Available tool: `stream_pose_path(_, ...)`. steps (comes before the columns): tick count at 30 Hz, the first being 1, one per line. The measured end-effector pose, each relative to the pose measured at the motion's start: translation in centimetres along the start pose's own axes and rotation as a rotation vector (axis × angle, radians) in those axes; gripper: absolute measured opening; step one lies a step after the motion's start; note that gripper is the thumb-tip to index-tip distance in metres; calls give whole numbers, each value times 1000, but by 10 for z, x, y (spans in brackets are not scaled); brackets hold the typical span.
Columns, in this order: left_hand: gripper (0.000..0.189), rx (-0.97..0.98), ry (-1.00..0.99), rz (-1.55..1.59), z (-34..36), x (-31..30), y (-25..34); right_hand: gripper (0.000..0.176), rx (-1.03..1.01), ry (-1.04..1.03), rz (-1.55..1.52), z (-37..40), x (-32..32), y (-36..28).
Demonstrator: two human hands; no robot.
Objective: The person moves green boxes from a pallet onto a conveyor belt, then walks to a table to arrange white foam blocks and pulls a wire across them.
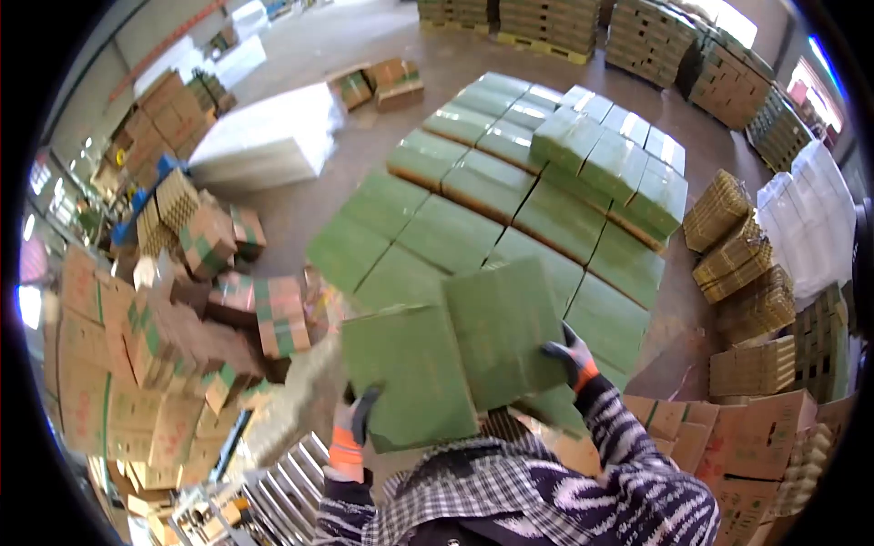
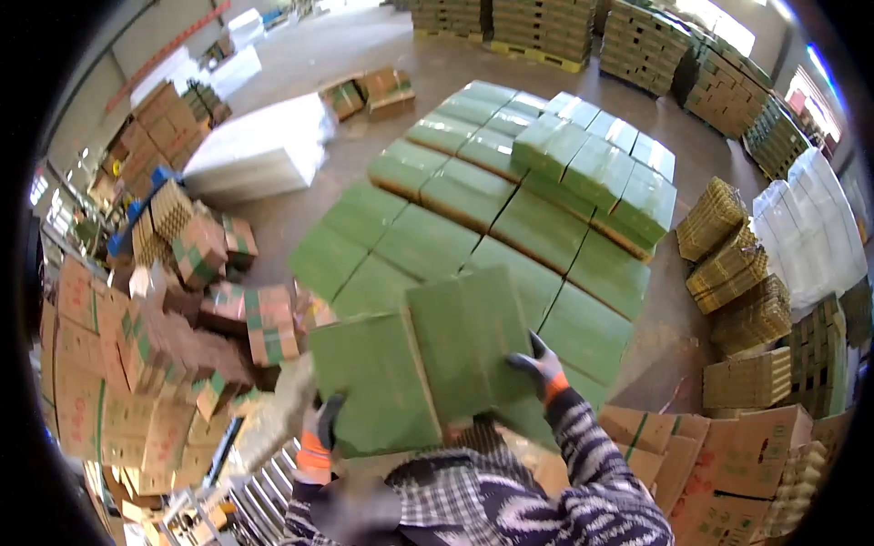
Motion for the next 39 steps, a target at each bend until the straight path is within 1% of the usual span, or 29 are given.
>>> stream_pose_path(1, 50, 23, -74, -33, -23, 35, 22, 71, -53, 63, 35, 4, -26, -16)
stream_pose_path(2, 53, 54, -156, -7, -48, 67, 32, 70, -63, 122, -22, 6, -54, -26)
stream_pose_path(3, 55, 69, -256, 12, -77, 98, 32, 68, -91, 202, -83, 10, -78, -36)
stream_pose_path(4, 55, 79, -274, 1, -105, 127, 30, 66, -139, 247, -66, 14, -103, -46)
stream_pose_path(6, 53, -118, -418, 86, -151, 189, 19, 64, -203, 308, -114, 22, -140, -65)
stream_pose_path(7, 53, -138, -459, 69, -166, 217, 20, 64, -209, 354, -128, 28, -155, -71)
stream_pose_path(9, 49, -110, -561, 26, -197, 278, 34, 61, -261, 355, -196, 29, -182, -88)
stream_pose_path(10, 49, -120, -596, 13, -208, 306, 41, 61, -273, 389, -208, 27, -200, -94)
stream_pose_path(13, 47, -129, -689, -74, -239, 372, 66, 57, -323, 457, -295, 6, -247, -102)
stream_pose_path(15, 51, 50, -786, -104, -258, 412, 87, 56, -357, 462, -342, -9, -264, -120)
stream_pose_path(16, 51, 51, -791, -107, -267, 430, 96, 55, -387, 455, -381, -18, -270, -131)
stream_pose_path(18, 55, -70, -838, -62, -281, 463, 111, 54, -406, 461, -382, -37, -288, -145)
stream_pose_path(19, 55, -69, -842, -62, -295, 478, 113, 53, -422, 462, -379, -49, -297, -152)
stream_pose_path(21, 57, -96, -804, -148, -331, 506, 98, 51, -431, 464, -400, -73, -316, -160)
stream_pose_path(22, 57, -101, -807, -143, -344, 516, 88, 51, -428, 469, -395, -86, -324, -162)
stream_pose_path(24, 58, -41, -804, -189, -363, 530, 69, 51, -387, 504, -345, -111, -339, -158)
stream_pose_path(25, 59, 34, -806, -238, -387, 537, 42, 52, -328, 551, -361, -122, -345, -150)
stream_pose_path(26, 59, 30, -807, -234, -390, 541, 39, 52, -324, 554, -357, -125, -343, -151)
stream_pose_path(28, 61, 259, -687, -379, -396, 541, 37, 53, -227, 530, -360, -127, -338, -150)
stream_pose_path(29, 68, 230, -764, -329, -394, 540, 40, 52, -179, 479, -356, -129, -347, -146)
stream_pose_path(30, 68, 224, -754, -322, -396, 541, 39, 52, -171, 474, -347, -133, -358, -141)
stream_pose_path(32, 77, 347, -496, -421, -397, 537, 39, 53, -212, 498, -355, -137, -373, -134)
stream_pose_path(33, 85, 318, -515, -417, -389, 527, 47, 57, -231, 531, -371, -133, -377, -133)
stream_pose_path(34, 82, 409, -448, -288, -360, 508, 68, 50, -265, 597, -403, -125, -372, -137)
stream_pose_path(35, 79, 468, -417, -206, -343, 487, 71, 55, -347, 542, -464, -121, -379, -133)
stream_pose_path(36, 75, 526, -375, -127, -329, 459, 70, 56, -420, 830, -380, -110, -378, -136)
stream_pose_path(37, 68, 607, -334, -178, -306, 420, 75, 63, -593, 1037, -85, -90, -378, -140)
stream_pose_path(38, 63, 650, -331, -83, -286, 379, 68, 64, -735, 1087, 128, -71, -371, -131)
stream_pose_path(39, 61, 684, -254, -242, -269, 339, 58, 65, -871, 1089, 168, -61, -319, -136)
Point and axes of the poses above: each hand's wrist, its own z-axis away from the middle knuckle, its own x-axis out of the palm, y = z × x, the point moved 4 cm from there along -z, towards the middle knuckle, and after that the axes turned 11 degrees about -z, right-handed, at the moved point
